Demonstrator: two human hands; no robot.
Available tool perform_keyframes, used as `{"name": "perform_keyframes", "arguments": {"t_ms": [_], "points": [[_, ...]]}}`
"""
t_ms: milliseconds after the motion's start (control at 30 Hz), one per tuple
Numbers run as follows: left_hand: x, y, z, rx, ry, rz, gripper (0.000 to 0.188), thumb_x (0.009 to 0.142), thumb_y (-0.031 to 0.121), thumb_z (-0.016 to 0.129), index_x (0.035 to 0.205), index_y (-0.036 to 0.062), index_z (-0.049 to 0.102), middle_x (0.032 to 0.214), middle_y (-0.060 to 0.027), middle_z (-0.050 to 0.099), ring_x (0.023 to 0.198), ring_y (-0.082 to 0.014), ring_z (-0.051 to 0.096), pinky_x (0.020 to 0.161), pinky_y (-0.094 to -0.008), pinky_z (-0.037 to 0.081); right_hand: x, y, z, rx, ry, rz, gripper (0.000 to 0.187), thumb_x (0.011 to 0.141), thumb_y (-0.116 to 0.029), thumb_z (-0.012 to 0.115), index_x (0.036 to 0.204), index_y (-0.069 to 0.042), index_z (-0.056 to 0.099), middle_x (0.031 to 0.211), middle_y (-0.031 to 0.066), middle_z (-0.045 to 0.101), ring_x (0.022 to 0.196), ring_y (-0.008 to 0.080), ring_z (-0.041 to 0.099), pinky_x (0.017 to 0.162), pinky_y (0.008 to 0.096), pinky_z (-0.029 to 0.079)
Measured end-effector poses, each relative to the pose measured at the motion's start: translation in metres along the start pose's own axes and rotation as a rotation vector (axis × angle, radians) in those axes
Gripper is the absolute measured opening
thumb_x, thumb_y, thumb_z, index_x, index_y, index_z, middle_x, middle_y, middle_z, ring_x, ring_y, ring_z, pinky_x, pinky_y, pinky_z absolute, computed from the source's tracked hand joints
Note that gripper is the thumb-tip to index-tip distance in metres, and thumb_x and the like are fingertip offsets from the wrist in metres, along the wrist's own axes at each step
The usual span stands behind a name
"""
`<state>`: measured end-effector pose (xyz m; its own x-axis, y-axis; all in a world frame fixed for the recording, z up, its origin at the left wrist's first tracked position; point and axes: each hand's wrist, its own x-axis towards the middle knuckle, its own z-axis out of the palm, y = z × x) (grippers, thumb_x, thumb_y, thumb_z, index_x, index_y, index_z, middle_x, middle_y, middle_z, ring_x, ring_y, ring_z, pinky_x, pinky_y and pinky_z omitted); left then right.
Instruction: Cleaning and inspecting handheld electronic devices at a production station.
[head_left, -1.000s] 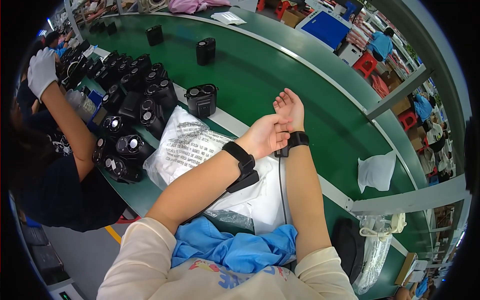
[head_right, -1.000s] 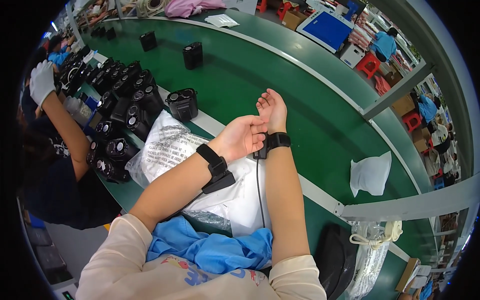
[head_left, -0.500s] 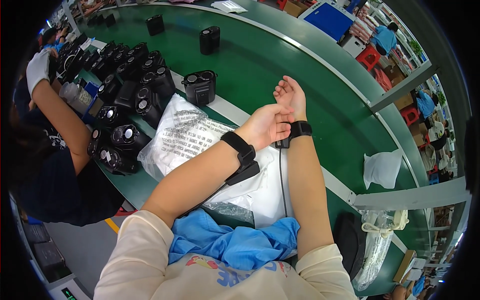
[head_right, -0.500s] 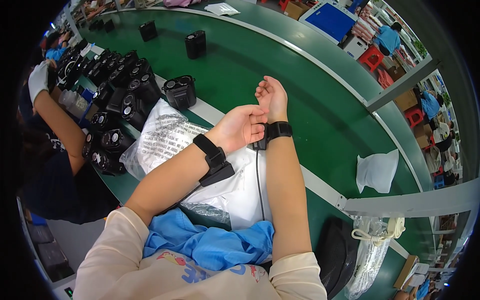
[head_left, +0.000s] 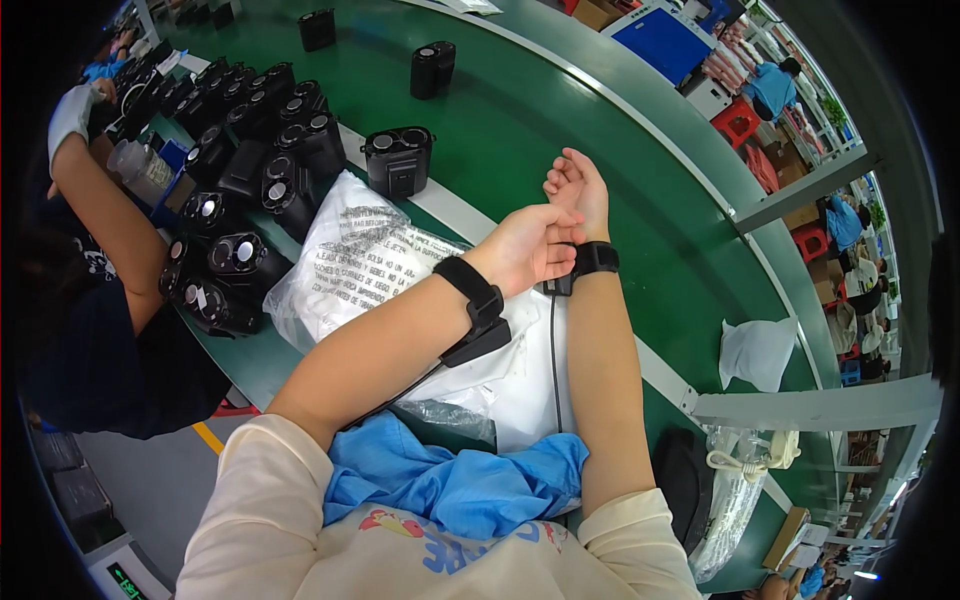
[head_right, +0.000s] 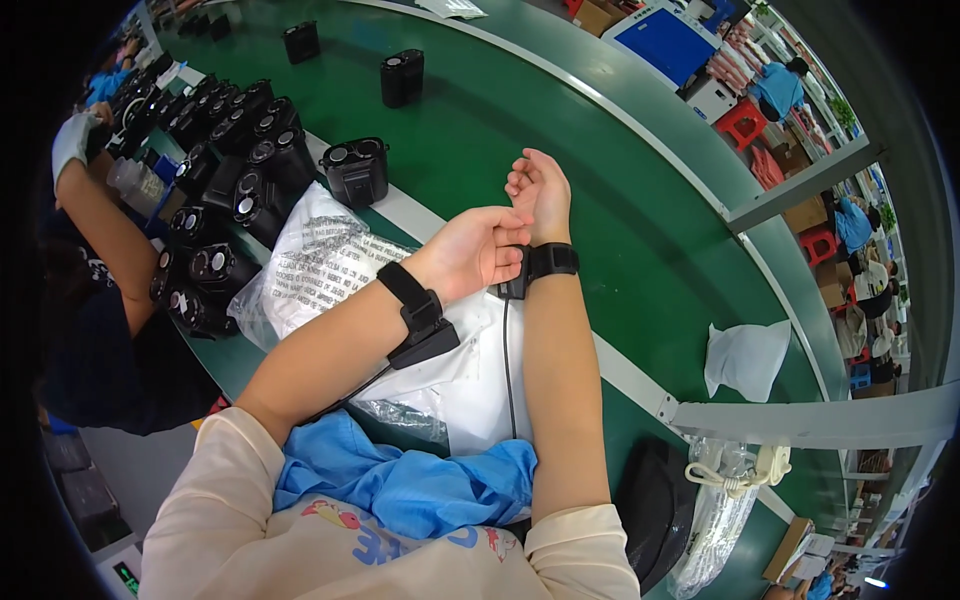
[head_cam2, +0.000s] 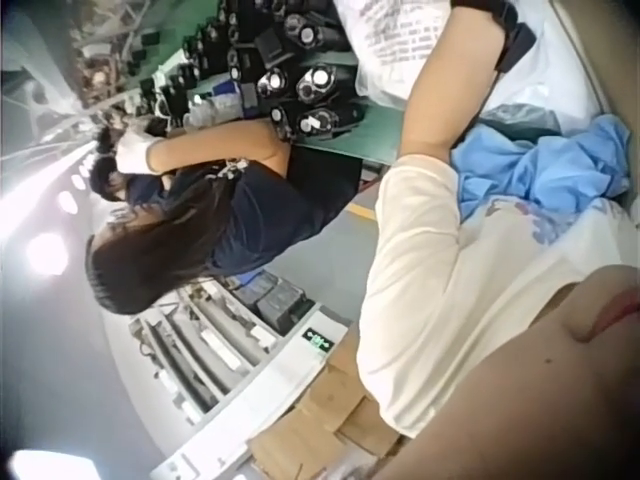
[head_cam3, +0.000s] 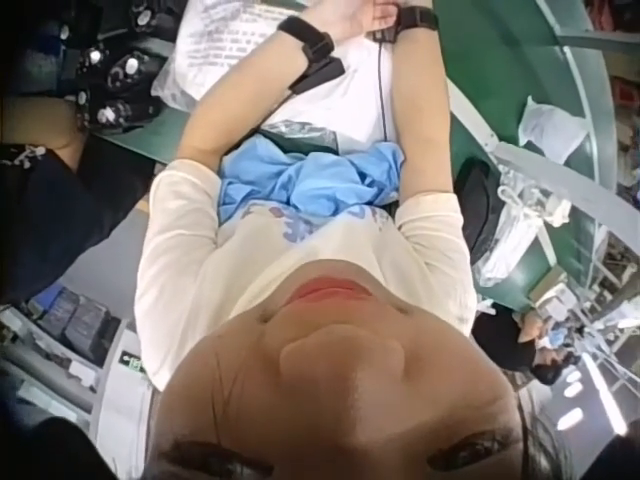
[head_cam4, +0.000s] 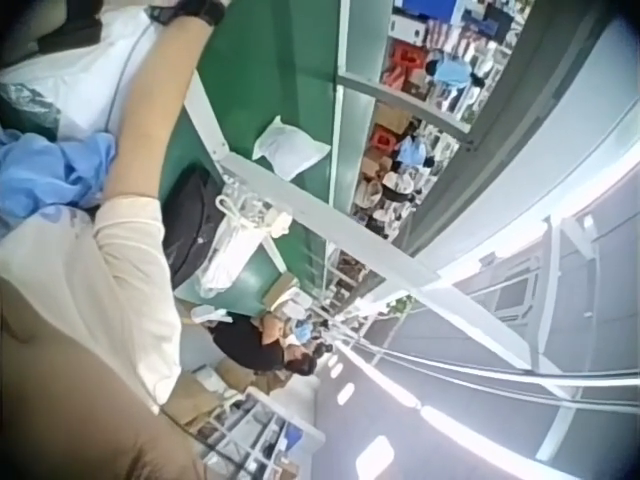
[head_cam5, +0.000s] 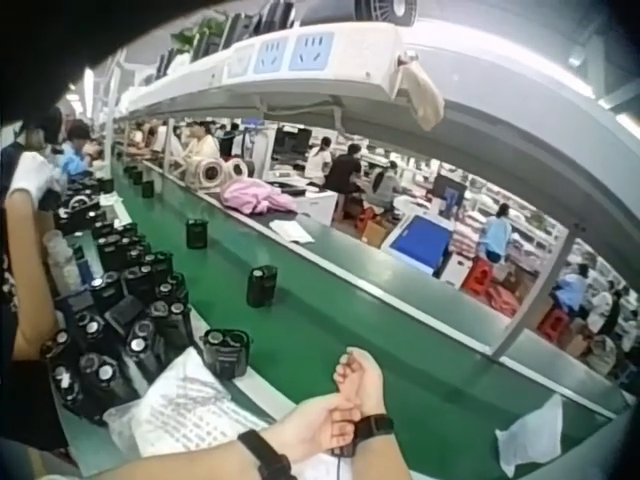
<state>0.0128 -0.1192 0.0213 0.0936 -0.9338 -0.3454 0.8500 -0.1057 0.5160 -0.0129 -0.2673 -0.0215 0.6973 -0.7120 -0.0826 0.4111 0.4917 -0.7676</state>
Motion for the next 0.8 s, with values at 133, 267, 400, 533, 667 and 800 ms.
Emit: {"name": "perform_keyframes", "arguments": {"t_ms": [133,267,400,533,667,800], "points": [[0.0033,0.0006,-0.0002,-0.001,-0.004,-0.001,0.01,0.081,0.015,0.049,0.088,0.0089,0.053,0.072,0.0017,0.055,0.059,-0.0096,0.051,0.06,-0.024,0.043,0.0009,0.0016,0.0002,-0.01,-0.006,0.02,0.016,0.079,-0.014,0.056,0.089,-0.001,0.053,0.072,0.0073,0.051,0.06,0.0157,0.046,0.053,0.0261,0.036],[0.0011,0.0029,-0.0009,-0.004,0.003,-0.004,0.009,0.081,0.014,0.049,0.087,0.0087,0.053,0.072,0.0018,0.055,0.059,-0.0097,0.051,0.062,-0.0239,0.043,0.0036,0.0011,0.0006,-0.008,-0.031,0.021,0.016,0.079,-0.013,0.056,0.089,-0.001,0.053,0.072,0.0078,0.051,0.061,0.0161,0.047,0.054,0.0267,0.037],[0.002,0.0,0.0007,-0.007,0.01,-0.009,0.009,0.08,0.014,0.049,0.086,0.0084,0.053,0.071,0.0019,0.055,0.059,-0.0099,0.05,0.062,-0.0241,0.043,0.0043,0.0003,0.001,0.004,-0.028,0.01,0.016,0.079,-0.013,0.056,0.089,-0.001,0.053,0.072,0.0081,0.052,0.061,0.0166,0.047,0.055,0.0271,0.038],[0.0035,0.0002,0.0039,0.003,0.005,-0.007,0.01,0.08,0.014,0.048,0.086,0.0081,0.054,0.07,0.002,0.054,0.059,-0.0099,0.05,0.062,-0.0242,0.043,-0.0035,0.0005,-0.006,-0.031,-0.015,-0.016,0.016,0.08,-0.013,0.055,0.089,-0.001,0.053,0.072,0.0083,0.052,0.062,0.0172,0.047,0.056,0.0277,0.038],[0.004,-0.0008,0.0023,0.008,-0.005,-0.014,0.008,0.08,0.014,0.048,0.082,0.0083,0.053,0.069,0.002,0.054,0.058,-0.0098,0.049,0.061,-0.024,0.042,0.0053,-0.0019,-0.0037,-0.026,-0.029,0.004,0.016,0.08,-0.013,0.056,0.089,0.0,0.053,0.072,0.0087,0.052,0.061,0.0175,0.047,0.057,0.0288,0.039],[0.0032,0.0003,-0.0022,-0.093,0.052,0.099,0.006,0.079,0.013,0.048,0.077,0.0091,0.051,0.066,0.0021,0.052,0.056,-0.0094,0.047,0.058,-0.0237,0.041,0.0057,0.0041,0.0018,-0.046,-0.054,0.01,0.017,0.08,-0.012,0.055,0.093,-0.001,0.053,0.076,0.009,0.053,0.062,0.0179,0.047,0.058,0.0291,0.04]]}}
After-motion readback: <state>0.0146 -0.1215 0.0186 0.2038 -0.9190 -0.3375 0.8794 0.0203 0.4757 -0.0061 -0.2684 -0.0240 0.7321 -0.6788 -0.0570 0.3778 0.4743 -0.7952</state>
